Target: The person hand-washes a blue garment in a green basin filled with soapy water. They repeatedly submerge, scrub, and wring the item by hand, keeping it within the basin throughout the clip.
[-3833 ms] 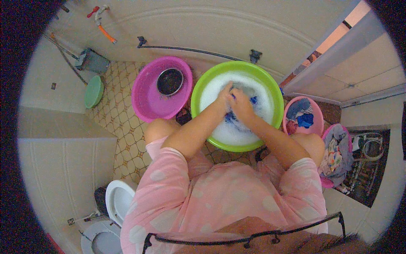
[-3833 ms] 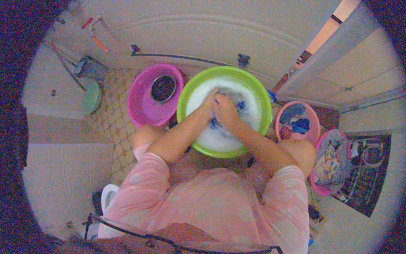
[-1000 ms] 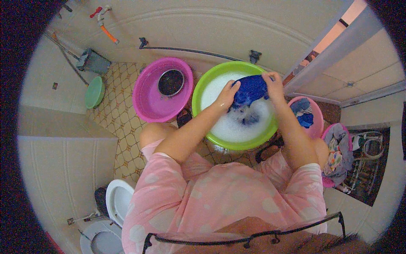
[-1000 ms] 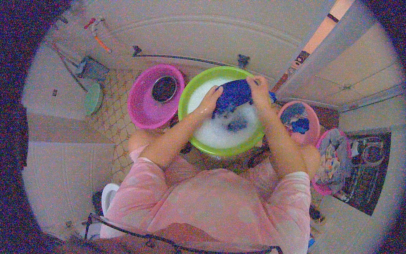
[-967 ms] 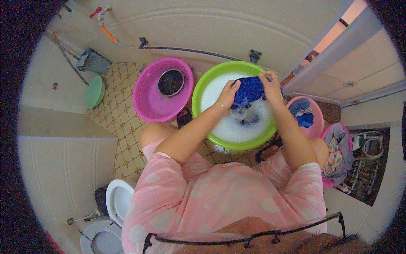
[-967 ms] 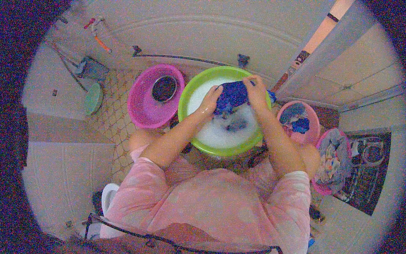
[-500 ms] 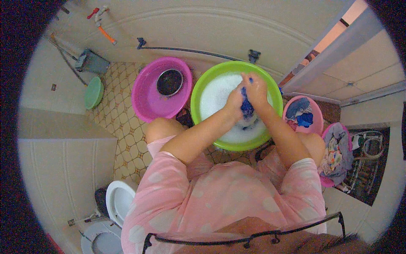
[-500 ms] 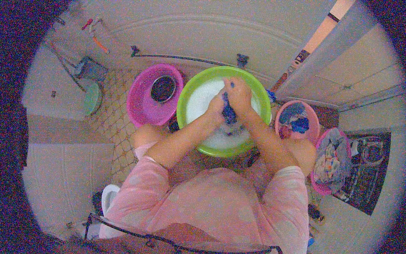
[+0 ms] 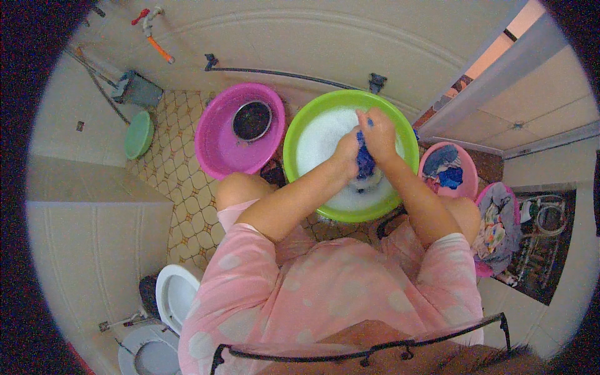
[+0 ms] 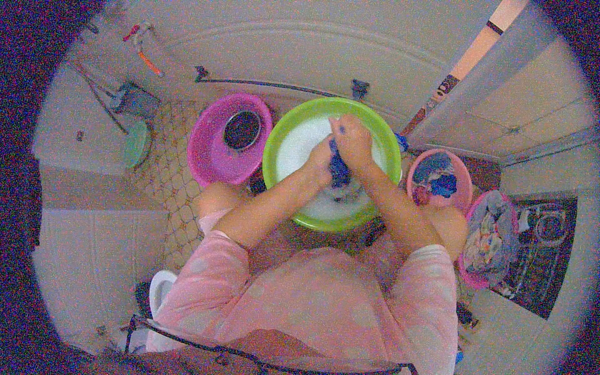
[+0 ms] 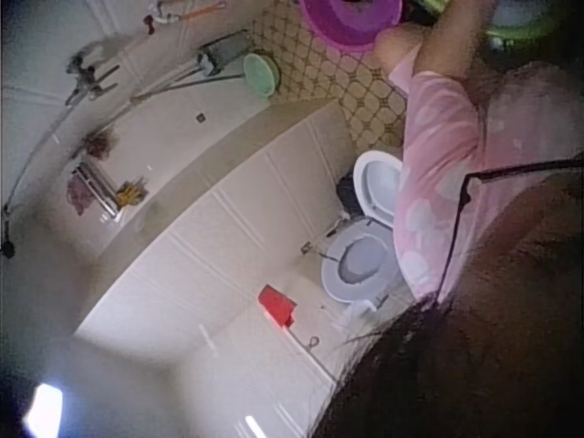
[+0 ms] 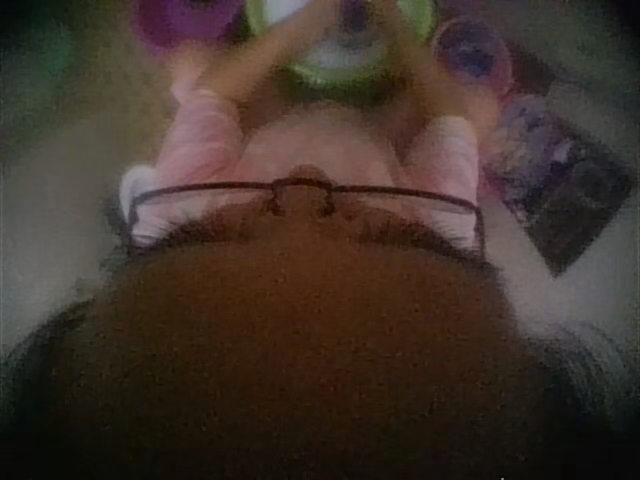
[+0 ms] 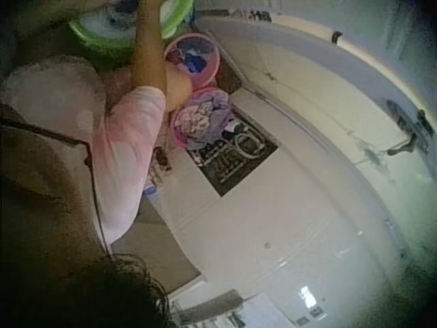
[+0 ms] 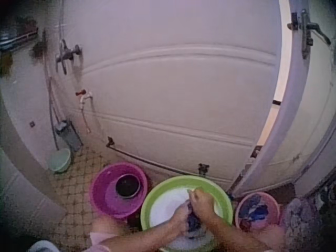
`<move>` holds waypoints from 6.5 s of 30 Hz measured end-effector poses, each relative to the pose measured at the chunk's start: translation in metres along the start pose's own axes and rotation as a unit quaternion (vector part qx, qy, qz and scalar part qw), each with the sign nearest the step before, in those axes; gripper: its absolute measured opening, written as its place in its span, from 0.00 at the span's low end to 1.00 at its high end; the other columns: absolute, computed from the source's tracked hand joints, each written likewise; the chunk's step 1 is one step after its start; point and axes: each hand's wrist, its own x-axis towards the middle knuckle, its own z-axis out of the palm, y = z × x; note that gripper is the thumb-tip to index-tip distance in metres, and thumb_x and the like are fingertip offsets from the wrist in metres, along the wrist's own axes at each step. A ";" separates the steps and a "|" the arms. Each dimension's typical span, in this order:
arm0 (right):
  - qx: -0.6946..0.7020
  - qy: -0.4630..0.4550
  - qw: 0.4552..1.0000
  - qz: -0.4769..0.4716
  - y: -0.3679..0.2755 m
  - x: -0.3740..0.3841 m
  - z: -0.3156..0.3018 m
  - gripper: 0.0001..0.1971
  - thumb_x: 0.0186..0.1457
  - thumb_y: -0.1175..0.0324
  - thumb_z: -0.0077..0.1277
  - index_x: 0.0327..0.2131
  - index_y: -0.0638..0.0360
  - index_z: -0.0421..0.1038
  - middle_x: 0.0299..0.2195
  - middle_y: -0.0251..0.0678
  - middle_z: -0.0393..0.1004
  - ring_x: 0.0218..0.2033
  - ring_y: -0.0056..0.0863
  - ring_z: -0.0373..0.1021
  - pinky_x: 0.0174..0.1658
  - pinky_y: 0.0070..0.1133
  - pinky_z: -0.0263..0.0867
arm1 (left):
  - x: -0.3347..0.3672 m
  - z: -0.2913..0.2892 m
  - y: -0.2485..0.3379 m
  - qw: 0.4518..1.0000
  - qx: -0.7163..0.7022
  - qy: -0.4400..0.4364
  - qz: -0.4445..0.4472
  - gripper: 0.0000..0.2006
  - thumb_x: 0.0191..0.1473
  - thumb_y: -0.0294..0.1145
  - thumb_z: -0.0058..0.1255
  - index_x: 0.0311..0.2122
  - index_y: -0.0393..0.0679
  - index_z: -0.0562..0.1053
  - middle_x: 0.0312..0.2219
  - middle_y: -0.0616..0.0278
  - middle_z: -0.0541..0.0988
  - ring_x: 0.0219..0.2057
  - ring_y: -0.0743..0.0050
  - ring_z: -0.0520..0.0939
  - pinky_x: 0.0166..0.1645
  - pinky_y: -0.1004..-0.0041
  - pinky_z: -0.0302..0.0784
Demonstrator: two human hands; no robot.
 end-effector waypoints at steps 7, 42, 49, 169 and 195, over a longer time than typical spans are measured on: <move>0.031 0.032 0.987 -0.152 -0.035 -0.028 0.006 0.14 0.48 0.58 0.45 0.20 0.60 0.65 0.21 0.44 0.66 0.24 0.43 0.65 0.28 0.33 0.60 | 0.018 -0.009 -0.021 0.782 0.464 0.308 0.280 0.13 0.50 0.39 0.38 0.39 0.46 0.67 0.33 0.58 0.71 0.37 0.65 0.71 0.44 0.66 0.65; 0.098 -0.027 0.988 0.120 0.010 0.007 -0.006 0.17 0.51 0.56 0.41 0.31 0.64 0.66 0.31 0.49 0.69 0.33 0.45 0.65 0.38 0.30 0.60 | -0.013 -0.014 0.019 0.997 0.047 -0.005 -0.061 0.16 0.54 0.47 0.33 0.31 0.47 0.69 0.23 0.63 0.74 0.22 0.66 0.75 0.28 0.67 0.72; 0.278 -0.001 0.943 0.181 0.016 0.018 -0.010 0.21 0.53 0.53 0.36 0.32 0.65 0.66 0.31 0.42 0.69 0.35 0.34 0.65 0.40 0.25 0.57 | -0.027 -0.018 0.037 0.993 0.115 0.021 -0.029 0.23 0.53 0.51 0.34 0.41 0.42 0.67 0.31 0.58 0.75 0.29 0.67 0.76 0.37 0.65 0.71; -0.051 -0.107 0.993 -0.008 0.034 -0.024 0.024 0.10 0.48 0.62 0.44 0.28 0.59 0.67 0.26 0.43 0.69 0.27 0.41 0.66 0.31 0.34 0.62 | 0.022 -0.036 -0.008 0.987 0.051 0.132 0.082 0.15 0.52 0.44 0.37 0.35 0.43 0.68 0.26 0.61 0.73 0.27 0.69 0.74 0.31 0.69 0.71; 0.119 -0.111 0.984 -0.072 0.013 -0.058 0.035 0.09 0.46 0.70 0.44 0.33 0.63 0.65 0.27 0.47 0.67 0.31 0.43 0.64 0.34 0.31 0.60 | 0.051 -0.094 -0.001 0.999 -0.049 0.001 -0.022 0.16 0.52 0.47 0.37 0.36 0.45 0.65 0.30 0.57 0.72 0.33 0.62 0.72 0.37 0.60 0.70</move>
